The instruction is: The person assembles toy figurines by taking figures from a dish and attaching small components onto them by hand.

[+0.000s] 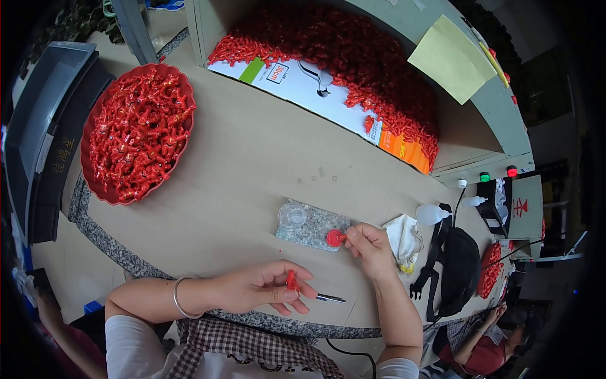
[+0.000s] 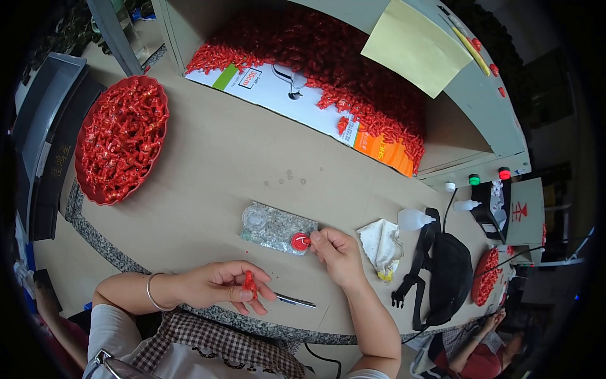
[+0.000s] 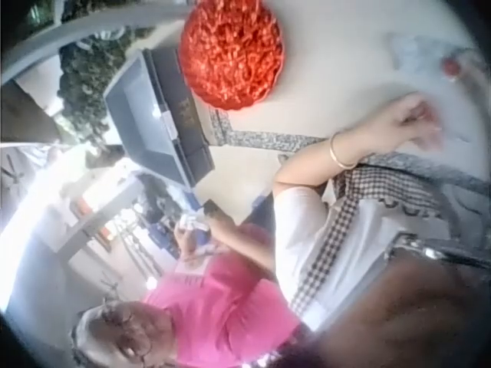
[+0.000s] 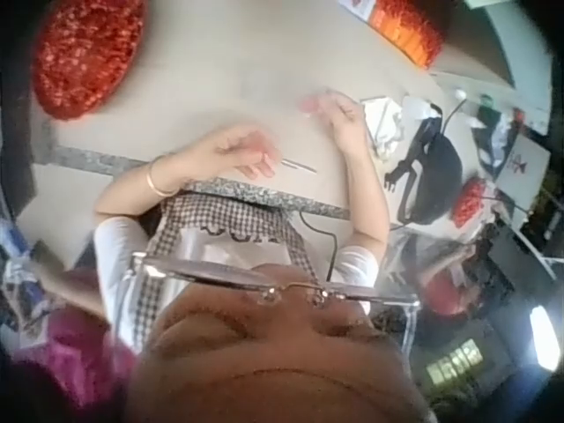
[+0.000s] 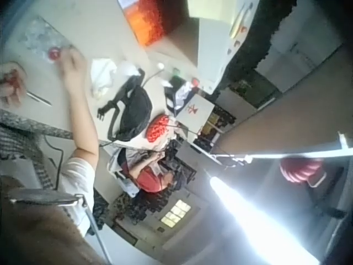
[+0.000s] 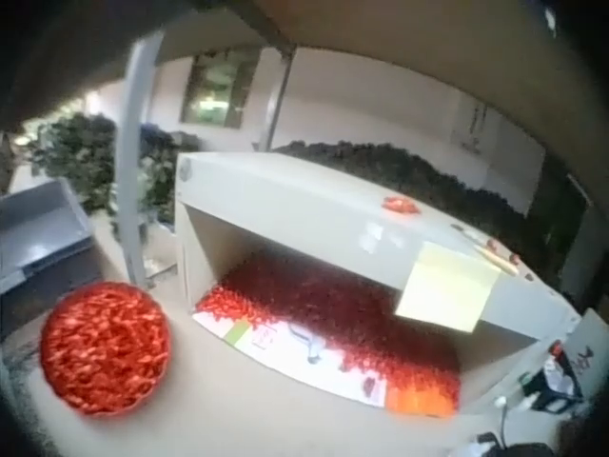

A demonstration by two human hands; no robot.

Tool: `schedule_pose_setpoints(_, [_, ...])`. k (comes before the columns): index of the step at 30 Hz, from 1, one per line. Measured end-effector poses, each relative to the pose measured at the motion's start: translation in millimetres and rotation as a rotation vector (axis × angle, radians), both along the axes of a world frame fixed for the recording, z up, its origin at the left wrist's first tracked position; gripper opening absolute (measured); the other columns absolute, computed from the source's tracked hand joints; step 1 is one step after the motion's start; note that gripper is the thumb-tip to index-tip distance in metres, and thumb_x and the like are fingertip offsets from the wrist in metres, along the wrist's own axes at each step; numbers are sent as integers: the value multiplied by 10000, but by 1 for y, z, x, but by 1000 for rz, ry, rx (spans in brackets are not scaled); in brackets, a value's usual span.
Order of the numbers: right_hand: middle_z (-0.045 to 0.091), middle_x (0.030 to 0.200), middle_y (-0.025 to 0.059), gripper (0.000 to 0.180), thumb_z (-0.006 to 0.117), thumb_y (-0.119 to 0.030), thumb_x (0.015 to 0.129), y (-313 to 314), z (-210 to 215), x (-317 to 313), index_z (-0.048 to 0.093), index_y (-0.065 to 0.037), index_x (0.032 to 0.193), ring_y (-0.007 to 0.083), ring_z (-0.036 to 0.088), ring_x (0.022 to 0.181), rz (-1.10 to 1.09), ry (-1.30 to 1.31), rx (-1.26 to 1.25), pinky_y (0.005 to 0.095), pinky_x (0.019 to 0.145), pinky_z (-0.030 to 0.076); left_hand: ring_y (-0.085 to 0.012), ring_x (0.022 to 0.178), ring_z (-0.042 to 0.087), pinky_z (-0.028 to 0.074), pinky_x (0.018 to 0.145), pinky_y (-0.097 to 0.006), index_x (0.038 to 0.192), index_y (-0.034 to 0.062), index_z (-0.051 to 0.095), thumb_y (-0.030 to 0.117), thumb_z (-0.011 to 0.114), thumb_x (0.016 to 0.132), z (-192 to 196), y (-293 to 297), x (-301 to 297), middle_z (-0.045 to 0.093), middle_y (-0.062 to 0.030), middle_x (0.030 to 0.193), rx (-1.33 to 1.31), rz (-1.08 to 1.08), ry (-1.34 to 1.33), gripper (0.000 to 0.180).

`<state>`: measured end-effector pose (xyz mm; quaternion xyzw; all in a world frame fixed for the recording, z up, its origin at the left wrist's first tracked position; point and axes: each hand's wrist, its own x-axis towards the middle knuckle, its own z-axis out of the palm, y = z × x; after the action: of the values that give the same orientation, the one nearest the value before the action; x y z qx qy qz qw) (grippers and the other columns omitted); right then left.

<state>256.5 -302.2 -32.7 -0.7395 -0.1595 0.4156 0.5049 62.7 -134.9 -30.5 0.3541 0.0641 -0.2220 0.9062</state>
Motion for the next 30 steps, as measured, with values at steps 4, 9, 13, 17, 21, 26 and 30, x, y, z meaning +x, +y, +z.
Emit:
schedule_pose_setpoints(4, [537,625,-21,260,555,-228,887,0,-1,1,578,-59,691,39,392,528,-18,18,47,184,487,293,-159,1041,527,481,832,-308,1289,84,346,162,449,944,-11,-5,-3,520,-90,1132,60,54,-114,369])
schedule_pose_setpoints(9, [537,623,-21,258,553,-216,887,1,-1,0,577,-61,682,40,391,533,-38,34,71,184,490,292,-153,1043,513,462,869,-312,1280,73,355,161,430,951,-7,-1,-1,521,-82,1120,-60,67,23,349])
schedule_pose_setpoints(13, [537,622,-18,246,553,-206,885,-2,-3,3,577,-65,685,40,395,541,-47,28,53,183,494,294,-151,1053,508,438,902,-307,1236,62,417,143,434,948,-10,-3,-2,530,-83,1113,10,122,-48,300])
schedule_pose_setpoints(17, [539,624,-16,235,557,-203,882,-3,-4,4,578,-66,692,41,395,542,-76,75,101,183,494,297,-156,1042,518,435,906,-306,1181,42,465,119,456,937,-14,-4,-3,527,-93,1124,-106,151,63,256])
schedule_pose_setpoints(21, [538,626,-15,228,558,-199,880,-2,-5,3,577,-66,696,41,395,545,-62,42,82,181,495,297,-156,1014,535,436,901,-295,1122,7,493,108,492,920,-21,-3,-1,537,-105,1103,115,225,-75,226])
schedule_pose_setpoints(26, [536,627,-16,227,560,-200,878,-3,-7,6,570,-73,690,42,388,539,-101,59,120,186,493,293,-153,1013,536,437,905,-288,1120,-4,491,110,504,914,-13,-2,0,560,-103,1065,-46,298,121,235])
schedule_pose_setpoints(30, [508,609,-19,200,548,-200,883,-11,-8,7,556,-76,726,53,380,524,-187,182,220,196,486,289,-170,1028,547,457,888,-286,1149,15,472,121,515,909,-16,3,-1,568,-99,1060,102,223,58,266])
